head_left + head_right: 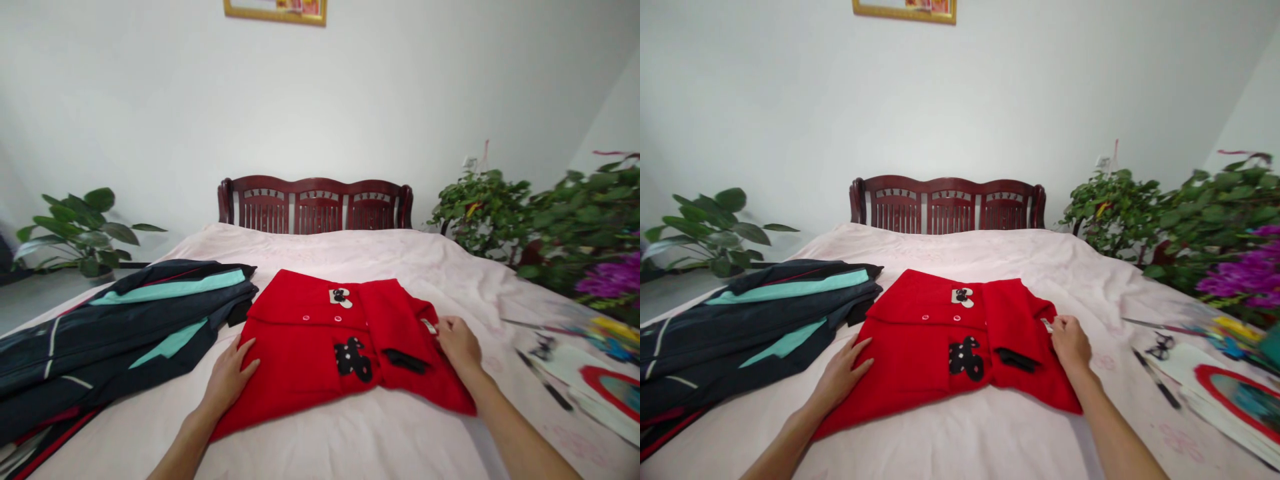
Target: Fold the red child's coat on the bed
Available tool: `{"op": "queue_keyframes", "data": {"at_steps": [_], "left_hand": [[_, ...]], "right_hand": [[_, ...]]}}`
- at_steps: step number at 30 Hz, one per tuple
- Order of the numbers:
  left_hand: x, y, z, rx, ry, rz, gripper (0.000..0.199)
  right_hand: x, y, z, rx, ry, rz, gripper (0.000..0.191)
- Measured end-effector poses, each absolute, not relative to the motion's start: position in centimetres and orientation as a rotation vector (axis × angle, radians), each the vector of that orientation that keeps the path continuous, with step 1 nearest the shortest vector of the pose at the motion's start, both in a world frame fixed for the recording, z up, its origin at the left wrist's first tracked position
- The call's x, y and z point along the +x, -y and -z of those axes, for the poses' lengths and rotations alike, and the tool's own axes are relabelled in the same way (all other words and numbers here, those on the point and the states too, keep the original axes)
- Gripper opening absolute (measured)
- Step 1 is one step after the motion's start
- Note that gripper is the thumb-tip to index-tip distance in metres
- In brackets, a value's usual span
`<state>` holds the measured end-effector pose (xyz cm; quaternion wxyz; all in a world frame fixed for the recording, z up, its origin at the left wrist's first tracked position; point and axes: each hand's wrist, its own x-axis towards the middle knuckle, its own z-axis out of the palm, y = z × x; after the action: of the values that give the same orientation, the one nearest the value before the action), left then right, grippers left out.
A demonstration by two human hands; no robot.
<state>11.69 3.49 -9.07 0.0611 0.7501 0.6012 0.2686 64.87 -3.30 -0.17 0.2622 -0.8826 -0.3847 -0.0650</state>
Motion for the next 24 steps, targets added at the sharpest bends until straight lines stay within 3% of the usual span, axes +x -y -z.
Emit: {"op": "queue_keyframes", "data": {"at_steps": [4, 9, 13, 16, 19, 21, 24], "left_hand": [[11.4, -3.8, 9.2, 2.158, -1.767, -0.922, 0.052], [9.6, -3.7, 8.7, 2.025, -1.633, -1.082, 0.047], [6.2, -2.3, 7.8, 2.069, -1.481, -1.021, 0.05], [3.2, -0.6, 7.3, 2.2, -1.307, -0.793, 0.065], [1.0, 0.8, 6.9, 2.278, -1.242, -0.575, 0.076], [0.4, 1.4, 6.8, 2.308, -1.23, -0.477, 0.08], [0.6, 1.9, 6.6, 2.363, -1.195, -0.438, 0.085]], "right_hand": [[63.8, 4.7, 0.5, -2.217, 1.034, 0.186, 0.034], [57.2, 7.4, 0.6, -1.703, 1.508, 0.504, 0.024], [49.5, 9.7, 0.5, -1.429, 2.044, 0.25, 0.02], [44.6, 10.1, 1.2, -1.344, 2.316, 0.026, 0.037], [41.1, 9.1, 2.3, -1.286, 2.472, 0.017, 0.059], [39.5, 8.0, 3.0, -1.278, 2.555, 0.085, 0.052], [38.0, 6.5, 3.6, -1.324, 2.577, 0.173, 0.023]]}}
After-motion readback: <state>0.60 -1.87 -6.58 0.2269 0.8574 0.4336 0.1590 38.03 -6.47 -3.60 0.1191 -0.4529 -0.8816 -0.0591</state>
